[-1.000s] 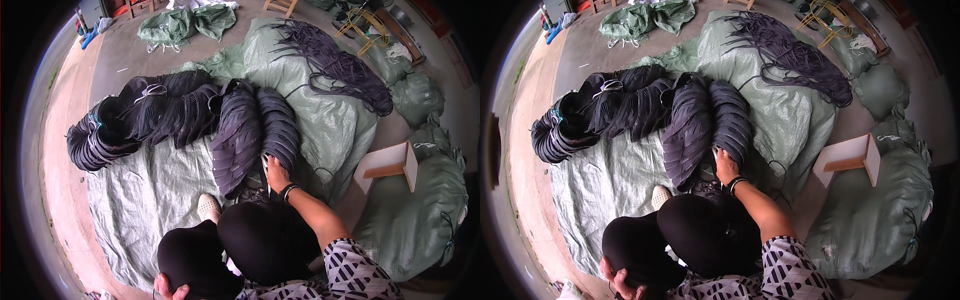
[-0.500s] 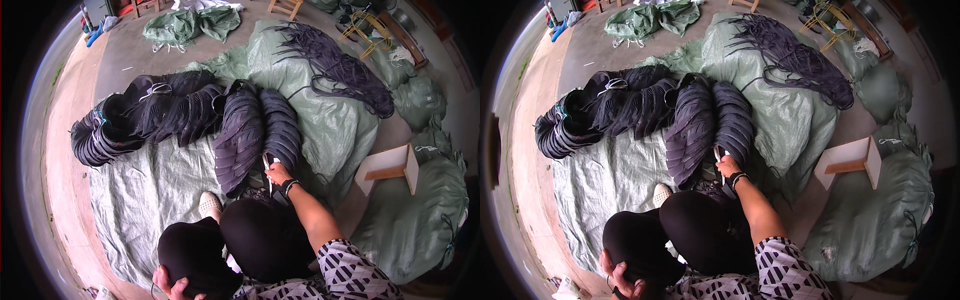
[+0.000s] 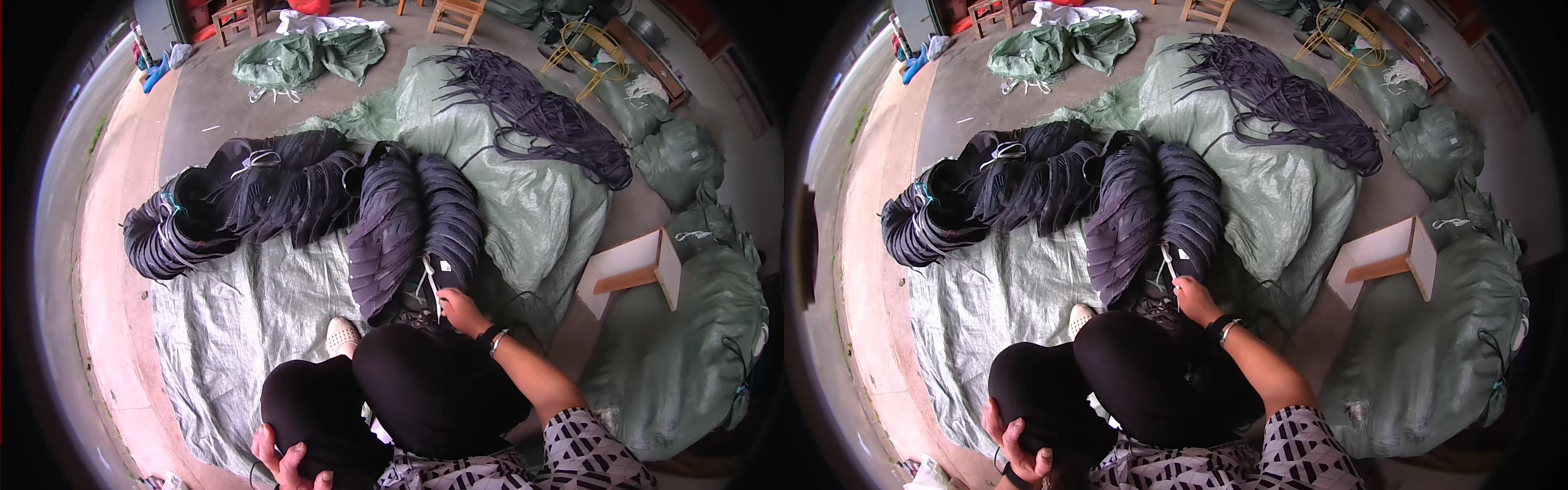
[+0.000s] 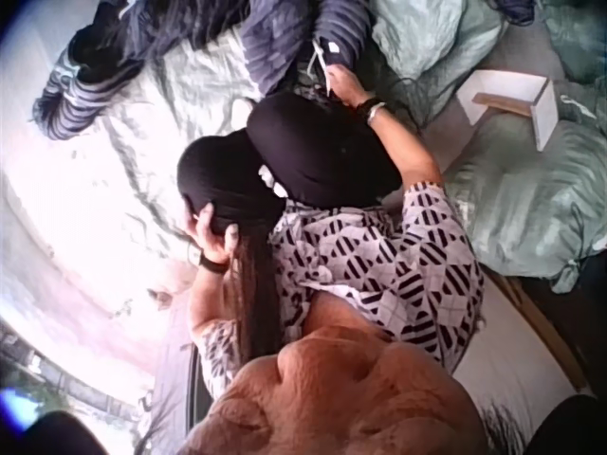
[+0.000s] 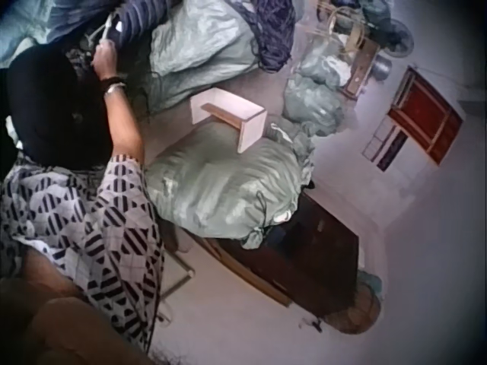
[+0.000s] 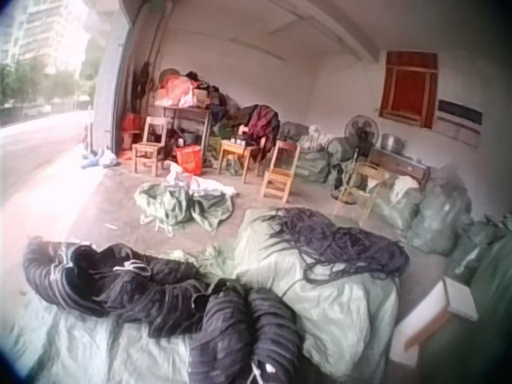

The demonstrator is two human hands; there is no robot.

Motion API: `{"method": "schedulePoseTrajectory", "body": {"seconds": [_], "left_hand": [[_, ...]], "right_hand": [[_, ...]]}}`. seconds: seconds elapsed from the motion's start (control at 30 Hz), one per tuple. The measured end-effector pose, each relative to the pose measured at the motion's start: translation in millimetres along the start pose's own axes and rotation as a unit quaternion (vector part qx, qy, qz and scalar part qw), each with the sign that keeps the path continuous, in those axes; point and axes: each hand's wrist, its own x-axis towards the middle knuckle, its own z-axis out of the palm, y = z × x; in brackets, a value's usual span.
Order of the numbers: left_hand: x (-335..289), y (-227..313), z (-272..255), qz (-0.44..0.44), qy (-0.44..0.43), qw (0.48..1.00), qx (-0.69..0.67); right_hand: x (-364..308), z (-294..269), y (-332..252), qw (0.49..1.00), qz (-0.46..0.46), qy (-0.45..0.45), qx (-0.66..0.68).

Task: Lacing a black athletic shoe upper in a component storage area.

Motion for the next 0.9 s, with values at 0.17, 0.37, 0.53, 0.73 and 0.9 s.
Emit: {"method": "schedulePoseTrajectory", "body": {"seconds": [0.17, 0.37, 0.53, 0.73, 0.9], "left_hand": [[-12.3, -7.1, 3.9, -0.008, -0.010, 0.997, -0.073], [-62.4, -43.7, 13.1, -0.341, -0.064, 0.905, -0.247], [-84.0, -55.6, 9.6, -0.237, -0.062, 0.954, -0.171], [-63.5, -47.9, 9.6, -0.339, -0.009, 0.878, -0.339], [-25.5, -28.3, 3.9, 0.017, 0.020, 0.999, -0.039]], "right_hand": [[80.1, 49.3, 5.0, 0.984, 0.059, 0.168, -0.004], [124.9, 67.8, 2.9, 0.871, 0.341, 0.196, 0.295], [124.2, 57.5, 15.0, 0.879, 0.303, 0.195, 0.311], [133.1, 33.5, 33.8, 0.856, 0.386, -0.030, 0.342], [138.5, 41.0, 26.0, 0.805, 0.398, -0.034, 0.438]]}}
